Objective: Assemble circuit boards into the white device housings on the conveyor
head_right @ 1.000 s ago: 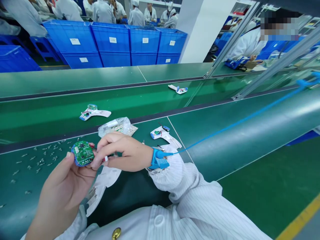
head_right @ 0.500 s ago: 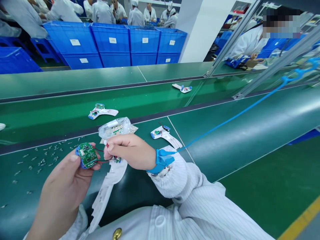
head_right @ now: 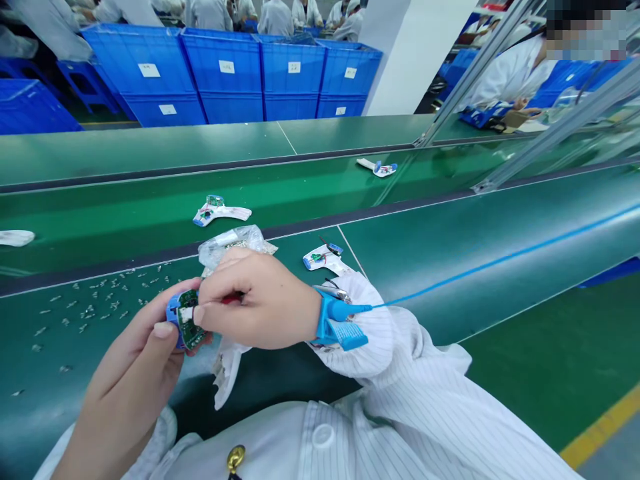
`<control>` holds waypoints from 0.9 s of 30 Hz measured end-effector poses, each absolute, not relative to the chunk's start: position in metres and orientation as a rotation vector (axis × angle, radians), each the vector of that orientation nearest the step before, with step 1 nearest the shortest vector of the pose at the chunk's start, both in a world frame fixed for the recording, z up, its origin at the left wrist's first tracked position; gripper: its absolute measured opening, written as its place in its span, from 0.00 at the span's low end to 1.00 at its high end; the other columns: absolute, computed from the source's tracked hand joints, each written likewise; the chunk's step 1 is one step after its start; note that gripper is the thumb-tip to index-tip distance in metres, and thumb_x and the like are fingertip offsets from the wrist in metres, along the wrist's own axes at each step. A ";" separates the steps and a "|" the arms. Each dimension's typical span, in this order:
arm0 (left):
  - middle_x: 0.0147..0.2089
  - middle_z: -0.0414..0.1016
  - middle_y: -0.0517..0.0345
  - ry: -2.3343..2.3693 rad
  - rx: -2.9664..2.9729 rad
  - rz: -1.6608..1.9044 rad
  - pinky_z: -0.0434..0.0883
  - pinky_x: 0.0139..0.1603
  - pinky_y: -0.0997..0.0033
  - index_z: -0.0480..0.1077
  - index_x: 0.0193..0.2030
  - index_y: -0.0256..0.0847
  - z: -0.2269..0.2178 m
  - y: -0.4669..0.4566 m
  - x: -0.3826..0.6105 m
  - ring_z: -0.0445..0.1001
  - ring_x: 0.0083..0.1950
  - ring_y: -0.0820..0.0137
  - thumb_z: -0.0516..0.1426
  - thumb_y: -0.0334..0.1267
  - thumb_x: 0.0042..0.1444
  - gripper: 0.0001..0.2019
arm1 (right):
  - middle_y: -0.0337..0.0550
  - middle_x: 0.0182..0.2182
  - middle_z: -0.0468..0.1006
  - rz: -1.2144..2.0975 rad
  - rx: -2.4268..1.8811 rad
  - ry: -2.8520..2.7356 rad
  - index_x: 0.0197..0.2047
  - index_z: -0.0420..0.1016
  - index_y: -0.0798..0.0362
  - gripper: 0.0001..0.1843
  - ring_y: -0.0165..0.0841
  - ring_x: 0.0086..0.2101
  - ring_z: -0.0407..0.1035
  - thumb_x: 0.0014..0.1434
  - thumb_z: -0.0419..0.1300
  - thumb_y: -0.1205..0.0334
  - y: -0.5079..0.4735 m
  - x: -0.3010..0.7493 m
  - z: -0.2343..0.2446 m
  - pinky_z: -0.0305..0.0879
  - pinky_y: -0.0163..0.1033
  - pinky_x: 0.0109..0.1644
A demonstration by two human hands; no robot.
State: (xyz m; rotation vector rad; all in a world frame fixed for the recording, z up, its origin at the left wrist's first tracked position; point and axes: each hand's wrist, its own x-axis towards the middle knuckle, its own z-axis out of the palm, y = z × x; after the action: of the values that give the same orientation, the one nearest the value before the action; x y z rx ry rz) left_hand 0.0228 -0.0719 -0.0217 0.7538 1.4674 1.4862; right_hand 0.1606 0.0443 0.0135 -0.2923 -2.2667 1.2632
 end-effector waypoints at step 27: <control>0.37 0.74 0.60 1.725 1.591 1.178 0.67 0.29 0.74 0.61 0.62 0.55 -0.015 -0.083 0.014 0.70 0.30 0.70 0.48 0.45 0.64 0.20 | 0.34 0.14 0.57 0.850 -0.291 -2.568 0.16 0.49 0.53 0.18 0.26 0.22 0.47 0.53 0.48 0.73 0.037 0.158 0.031 0.57 0.36 0.39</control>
State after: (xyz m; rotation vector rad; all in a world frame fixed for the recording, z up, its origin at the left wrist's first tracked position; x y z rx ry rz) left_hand 0.0137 -0.0828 -0.0147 1.5912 1.7252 1.1782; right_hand 0.1581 0.0367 0.0310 -0.2908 -2.5682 0.8500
